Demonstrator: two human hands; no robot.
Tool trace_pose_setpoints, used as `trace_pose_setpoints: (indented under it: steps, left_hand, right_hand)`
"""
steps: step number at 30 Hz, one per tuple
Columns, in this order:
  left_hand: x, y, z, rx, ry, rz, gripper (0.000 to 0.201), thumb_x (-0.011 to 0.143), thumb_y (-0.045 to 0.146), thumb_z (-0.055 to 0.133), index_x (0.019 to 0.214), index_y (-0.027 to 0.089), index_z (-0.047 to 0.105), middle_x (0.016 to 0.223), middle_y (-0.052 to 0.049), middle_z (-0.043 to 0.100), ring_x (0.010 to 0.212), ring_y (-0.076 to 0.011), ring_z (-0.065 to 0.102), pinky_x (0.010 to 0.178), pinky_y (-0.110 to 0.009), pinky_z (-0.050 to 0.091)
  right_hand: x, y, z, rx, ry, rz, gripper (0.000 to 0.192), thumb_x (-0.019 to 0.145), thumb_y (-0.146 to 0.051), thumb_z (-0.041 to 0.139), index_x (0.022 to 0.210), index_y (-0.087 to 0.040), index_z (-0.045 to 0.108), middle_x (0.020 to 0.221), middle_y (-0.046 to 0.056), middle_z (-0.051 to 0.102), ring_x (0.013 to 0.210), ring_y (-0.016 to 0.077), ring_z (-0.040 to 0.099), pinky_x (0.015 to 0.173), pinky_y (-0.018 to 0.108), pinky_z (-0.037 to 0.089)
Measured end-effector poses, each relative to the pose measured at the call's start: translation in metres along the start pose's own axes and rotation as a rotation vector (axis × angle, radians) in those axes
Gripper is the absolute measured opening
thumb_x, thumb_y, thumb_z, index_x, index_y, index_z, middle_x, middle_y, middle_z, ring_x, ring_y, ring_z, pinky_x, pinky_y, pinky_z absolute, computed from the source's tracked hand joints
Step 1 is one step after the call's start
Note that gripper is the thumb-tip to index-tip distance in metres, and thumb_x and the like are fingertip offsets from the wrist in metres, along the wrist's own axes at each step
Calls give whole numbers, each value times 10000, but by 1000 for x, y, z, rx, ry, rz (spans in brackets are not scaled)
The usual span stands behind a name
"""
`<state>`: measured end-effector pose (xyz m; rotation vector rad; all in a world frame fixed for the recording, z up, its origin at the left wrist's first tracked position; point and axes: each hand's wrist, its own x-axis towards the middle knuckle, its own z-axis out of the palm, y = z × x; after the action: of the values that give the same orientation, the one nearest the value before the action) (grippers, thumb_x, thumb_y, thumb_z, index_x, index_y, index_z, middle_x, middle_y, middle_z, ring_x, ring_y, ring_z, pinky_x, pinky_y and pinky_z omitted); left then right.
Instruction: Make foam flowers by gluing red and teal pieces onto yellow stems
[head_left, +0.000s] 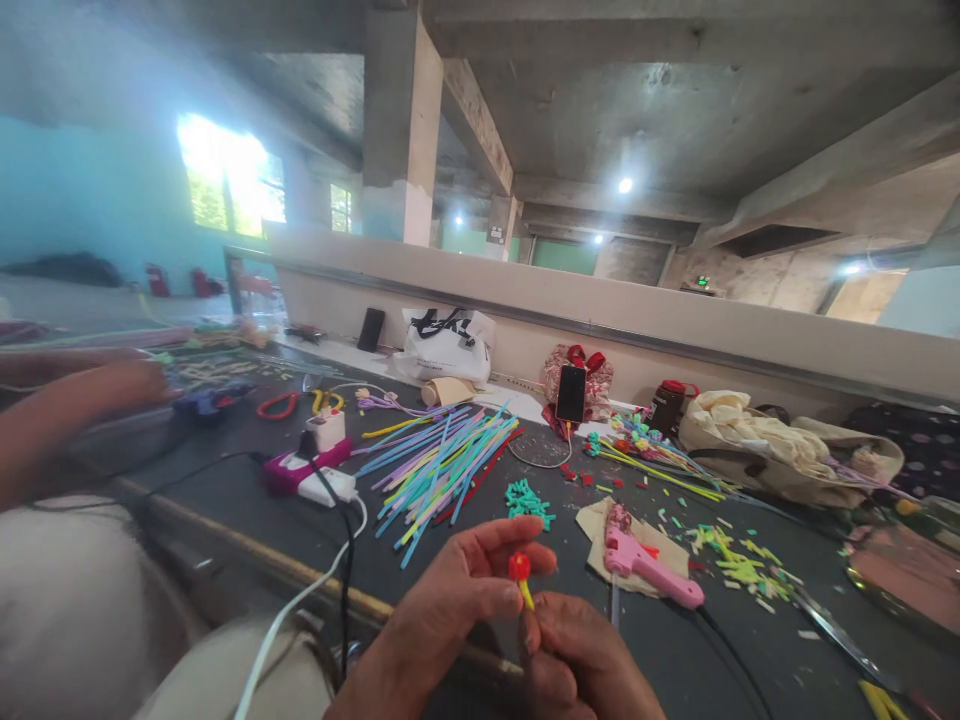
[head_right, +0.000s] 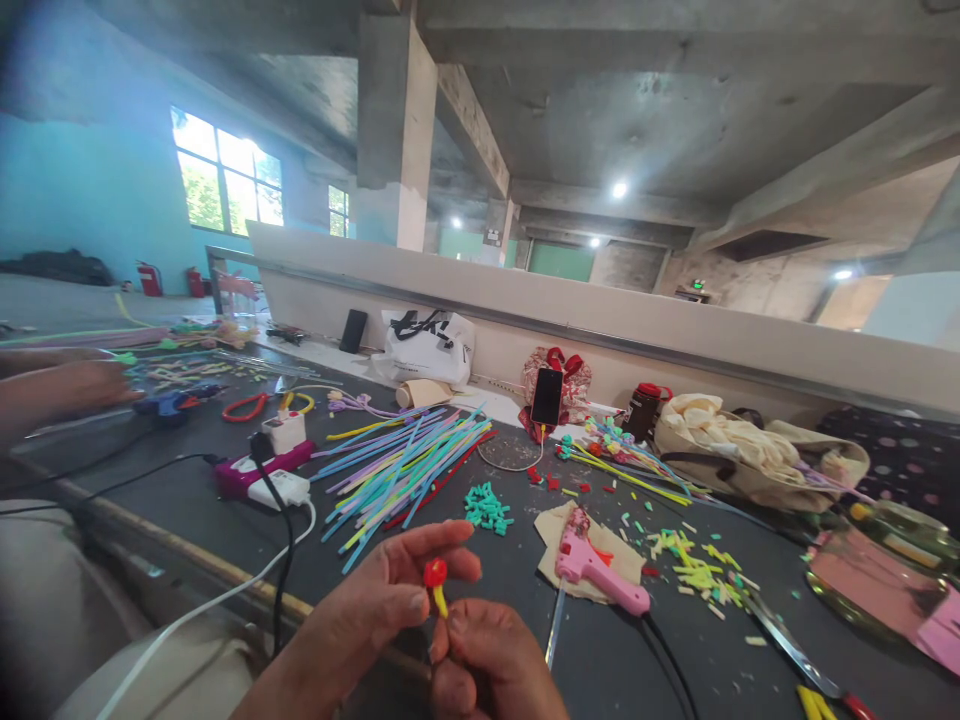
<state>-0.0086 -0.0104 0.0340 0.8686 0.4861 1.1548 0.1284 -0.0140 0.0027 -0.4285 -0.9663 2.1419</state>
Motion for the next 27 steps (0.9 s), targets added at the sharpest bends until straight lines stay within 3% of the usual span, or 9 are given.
trace_pose_setpoints:
  steps: [2,4,9,13,15,17,19,24,27]
  left_hand:
    - [0,0,1,44,-29,-30,501,455,227,738,939,149,636,717,-48,659,547,-122,559,538,-226,413]
    - [0,-2,2,100,-38,-59,382,519,276,707,865,119,662,559,-16,610,482,-96,523,531,-211,394]
    - [-1,-8,10,194,99,26,184,574,263,661,663,104,685,543,-16,588,428,-66,435,452,-190,334]
    - [-4,-3,13,359,200,87,145,578,262,663,624,127,687,550,-22,609,512,-117,494,514,-220,373]
    - [-5,-1,12,459,209,96,137,571,269,673,596,135,681,566,-24,618,555,-129,504,545,-223,381]
    - [-6,0,11,580,201,127,136,589,278,665,589,143,677,560,-14,605,554,-124,489,541,-216,374]
    - [-7,-3,11,706,171,177,129,620,273,642,599,152,680,543,-2,585,536,-115,471,523,-208,365]
    - [-8,-8,15,902,85,242,129,659,271,607,628,180,694,576,-10,619,564,-136,519,559,-213,386]
    - [-8,-9,15,942,58,261,123,659,267,605,629,186,693,583,-15,627,580,-146,539,576,-215,392]
  right_hand:
    - [1,0,-1,-29,14,-14,275,656,-380,636,627,-121,548,345,-68,426,224,4,288,258,117,176]
    - [3,2,-2,-44,32,-37,286,653,-392,638,620,-125,541,332,-72,420,215,4,278,261,121,174]
    - [7,9,-3,-139,149,-109,311,684,-433,594,618,-130,569,337,-64,434,238,25,328,292,136,233]
    - [-5,-4,-3,-749,286,-223,327,722,-453,540,699,-141,635,561,11,585,526,114,534,492,196,384]
    - [-15,-16,-3,-1071,366,-315,241,742,-379,543,781,-167,652,707,29,627,703,161,554,633,236,397]
    - [-23,-28,-3,-1153,462,-342,197,743,-344,548,819,-192,647,724,26,629,681,157,545,604,233,396]
    - [-29,-37,-1,-1083,506,-350,190,721,-332,577,850,-207,639,709,18,611,622,135,524,541,215,387]
    - [-33,-49,7,-1007,283,-424,292,646,-297,665,928,-227,633,754,9,530,655,124,488,566,225,385]
    - [-32,-50,9,-1046,238,-447,256,657,-275,661,909,-226,647,754,11,514,643,116,479,547,223,372]
